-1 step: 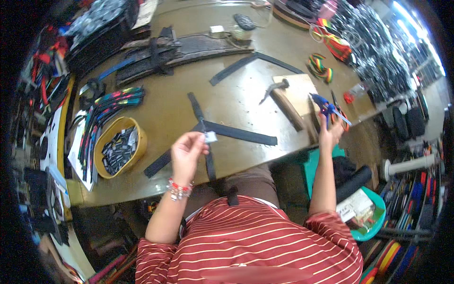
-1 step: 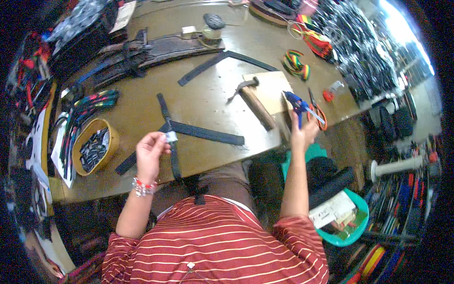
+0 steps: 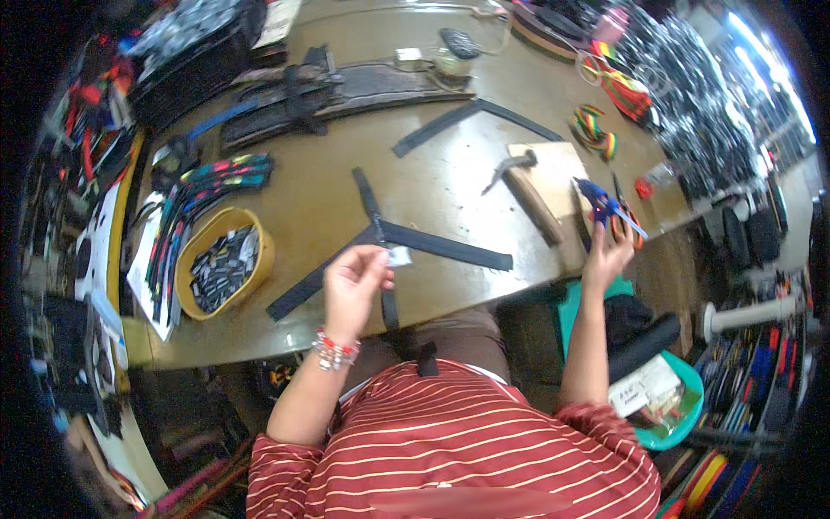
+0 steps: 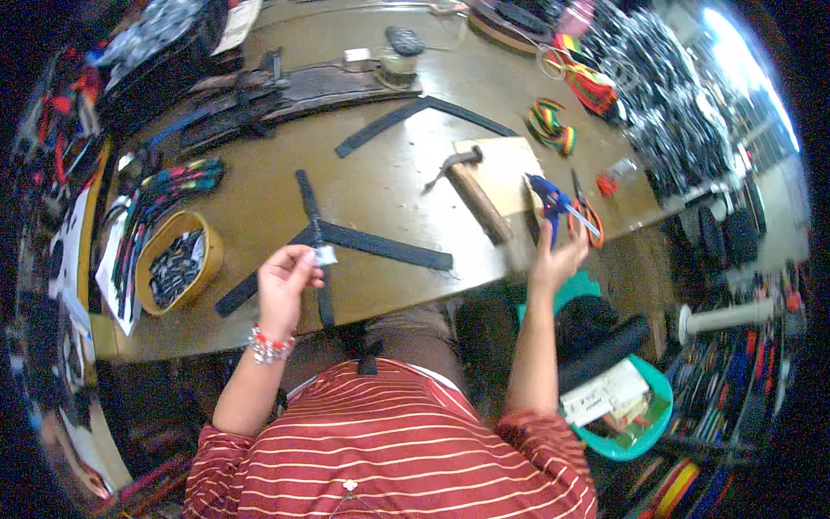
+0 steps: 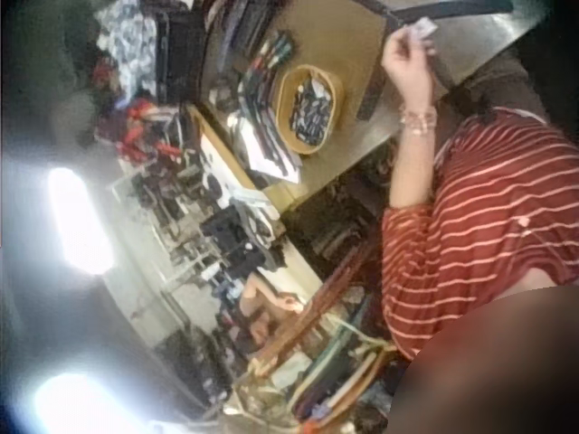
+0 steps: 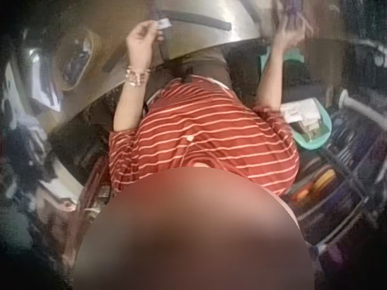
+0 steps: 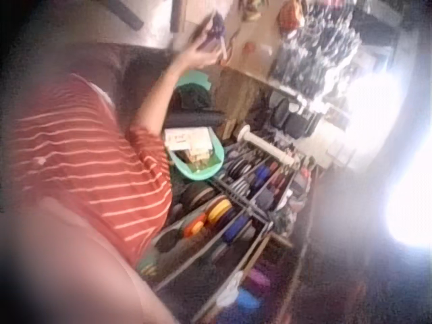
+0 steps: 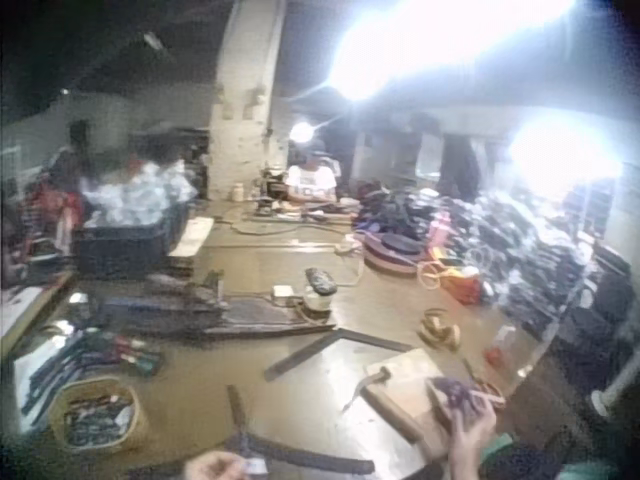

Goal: The person assembles a strap by applying hot glue to fabric strips and attaching metal buckles. They repeatedly pick up strips, apply glue, press buckles into place, and set finished pieces aside on the workbench.

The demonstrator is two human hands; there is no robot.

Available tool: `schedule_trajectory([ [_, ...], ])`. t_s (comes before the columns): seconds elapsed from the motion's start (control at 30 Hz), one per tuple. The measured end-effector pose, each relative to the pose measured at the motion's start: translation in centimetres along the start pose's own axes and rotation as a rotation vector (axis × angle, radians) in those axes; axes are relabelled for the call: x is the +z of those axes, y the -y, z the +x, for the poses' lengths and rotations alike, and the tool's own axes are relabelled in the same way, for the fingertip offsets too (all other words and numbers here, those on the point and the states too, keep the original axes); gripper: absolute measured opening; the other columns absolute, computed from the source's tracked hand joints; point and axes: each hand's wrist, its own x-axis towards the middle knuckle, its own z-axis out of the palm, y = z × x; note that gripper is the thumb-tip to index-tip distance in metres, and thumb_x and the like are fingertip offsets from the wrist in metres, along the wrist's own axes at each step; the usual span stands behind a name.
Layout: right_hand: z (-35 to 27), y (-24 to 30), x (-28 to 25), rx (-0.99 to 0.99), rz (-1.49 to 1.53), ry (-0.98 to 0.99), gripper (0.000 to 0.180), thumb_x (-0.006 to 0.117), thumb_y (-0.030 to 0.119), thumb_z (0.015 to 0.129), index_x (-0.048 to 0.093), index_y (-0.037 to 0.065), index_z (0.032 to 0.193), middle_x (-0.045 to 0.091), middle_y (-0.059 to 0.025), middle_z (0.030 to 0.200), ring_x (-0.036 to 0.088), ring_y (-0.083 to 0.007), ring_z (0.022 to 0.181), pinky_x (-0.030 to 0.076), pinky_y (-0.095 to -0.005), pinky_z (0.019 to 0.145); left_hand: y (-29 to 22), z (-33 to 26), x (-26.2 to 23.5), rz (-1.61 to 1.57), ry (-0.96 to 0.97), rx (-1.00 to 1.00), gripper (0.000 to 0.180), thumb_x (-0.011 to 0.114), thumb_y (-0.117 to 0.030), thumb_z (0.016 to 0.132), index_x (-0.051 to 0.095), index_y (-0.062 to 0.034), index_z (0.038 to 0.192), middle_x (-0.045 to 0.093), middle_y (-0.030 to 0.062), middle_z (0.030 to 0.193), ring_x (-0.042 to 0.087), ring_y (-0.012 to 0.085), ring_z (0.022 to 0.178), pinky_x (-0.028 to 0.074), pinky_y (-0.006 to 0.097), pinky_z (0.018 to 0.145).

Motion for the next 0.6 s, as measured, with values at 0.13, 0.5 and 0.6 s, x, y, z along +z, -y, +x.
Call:
schedule_trajectory([
  [0.13,-9.0,10.7,-0.2,0.160,0.546,0.747,0.022,0.067,0.019,0.082,0.065,0.003,0.097,0.063,-0.0050,0.094,0.056,-0.0144,0.087,0.044,-0.0295,0.081,0.1,-1.9,2.4,-0.046,0.014,0.045,0.012,0.061,-0.011,0.090,0.062,-0.0009,0.096,0.064,0.0026,0.083,0.060,0.0076,0.070,0.053,0.022,0.062],
  [0.5,-11.2,18.3,3.8,-0.099,0.425,1.397,0.015,0.069,0.014,0.080,0.067,0.000,0.085,0.066,-0.0107,0.075,0.061,-0.0142,0.066,0.049,-0.0289,0.066,-2.7,-0.5,-2.8,0.558,0.263,-0.058,0.018,0.065,-0.020,0.087,0.064,-0.0024,0.083,0.064,0.0013,0.085,0.059,0.0088,0.073,0.048,0.024,0.065],
  [0.6,-10.9,18.6,6.8,-0.410,0.369,1.019,0.017,0.066,0.010,0.078,0.066,0.000,0.092,0.065,-0.0156,0.088,0.062,-0.0311,0.085,0.049,-0.0384,0.077,-2.4,3.5,-4.0,0.963,0.051,0.388,0.021,0.069,-0.023,0.082,0.065,-0.0023,0.083,0.055,0.0120,0.117,0.055,0.0202,0.103,0.047,0.032,0.080],
])
